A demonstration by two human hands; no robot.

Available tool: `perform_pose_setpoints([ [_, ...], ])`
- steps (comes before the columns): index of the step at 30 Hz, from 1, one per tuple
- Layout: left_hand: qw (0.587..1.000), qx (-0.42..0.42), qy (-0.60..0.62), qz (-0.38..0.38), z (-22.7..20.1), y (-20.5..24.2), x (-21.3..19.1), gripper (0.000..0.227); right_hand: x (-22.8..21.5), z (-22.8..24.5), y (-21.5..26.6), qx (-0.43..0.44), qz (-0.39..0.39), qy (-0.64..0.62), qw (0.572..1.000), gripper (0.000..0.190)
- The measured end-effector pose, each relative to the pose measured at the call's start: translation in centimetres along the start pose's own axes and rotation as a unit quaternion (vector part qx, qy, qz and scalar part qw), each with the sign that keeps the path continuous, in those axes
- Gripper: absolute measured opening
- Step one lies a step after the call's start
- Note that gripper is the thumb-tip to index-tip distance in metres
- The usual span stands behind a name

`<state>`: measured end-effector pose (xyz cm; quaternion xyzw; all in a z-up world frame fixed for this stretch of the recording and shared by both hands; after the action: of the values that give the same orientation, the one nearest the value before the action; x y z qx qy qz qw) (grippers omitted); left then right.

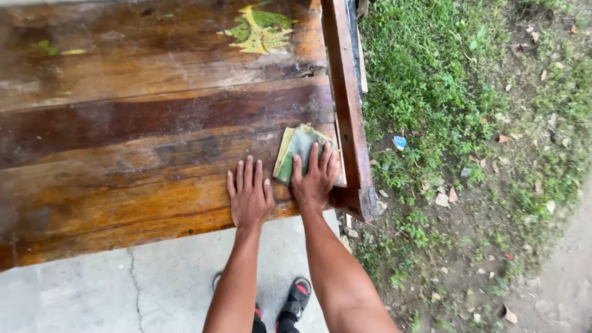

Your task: Sanding the surface of a wooden chair using sandpaper.

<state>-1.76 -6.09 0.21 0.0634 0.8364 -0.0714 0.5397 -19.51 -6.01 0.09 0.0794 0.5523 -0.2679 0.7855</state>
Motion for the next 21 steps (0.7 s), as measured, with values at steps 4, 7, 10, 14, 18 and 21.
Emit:
perform_pose_setpoints([
  [4,0.998,0.026,0.037,-0.034,0.4,0.0,-0.4,0.058,-0.7,1.8,0.0,-0.064,0.087,0.003,0.994,0.054],
  [7,0.997,0.040,0.040,-0.046,0.0,0.0,-0.5,0.058,1.6,0.3,-0.2,-0.048,0.080,-0.011,0.996,0.053],
  [10,0.998,0.030,0.055,-0.029,0.2,-0.2,-0.9,0.056,1.0,0.5,-0.2,-0.039,0.044,-0.001,0.998,0.062],
  [14,0.992,0.038,0.115,-0.048,1.5,0.4,-1.0,0.053,-1.4,2.1,-0.5,-0.061,0.052,0.029,0.996,0.069],
  [18,0.994,0.069,0.031,-0.076,6.8,0.9,-2.1,0.051,-0.4,1.5,-0.1,-0.033,0.064,0.023,0.997,0.069],
  [21,0.996,0.038,-0.031,-0.079,10.2,1.7,-5.4,0.050,-0.1,1.2,-0.3,-0.030,0.051,0.017,0.998,0.069],
])
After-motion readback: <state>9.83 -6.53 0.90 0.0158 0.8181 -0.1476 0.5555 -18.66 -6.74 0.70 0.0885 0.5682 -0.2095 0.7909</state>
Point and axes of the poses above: each hand's wrist, its own y-axis away from the middle knuckle, its own x-axis out of the palm, z = x × y, the point moved 7 cm from there along -y, towards the middle knuckle, and after that the axes turned 4 degrees about y, right-handed, at the moved point
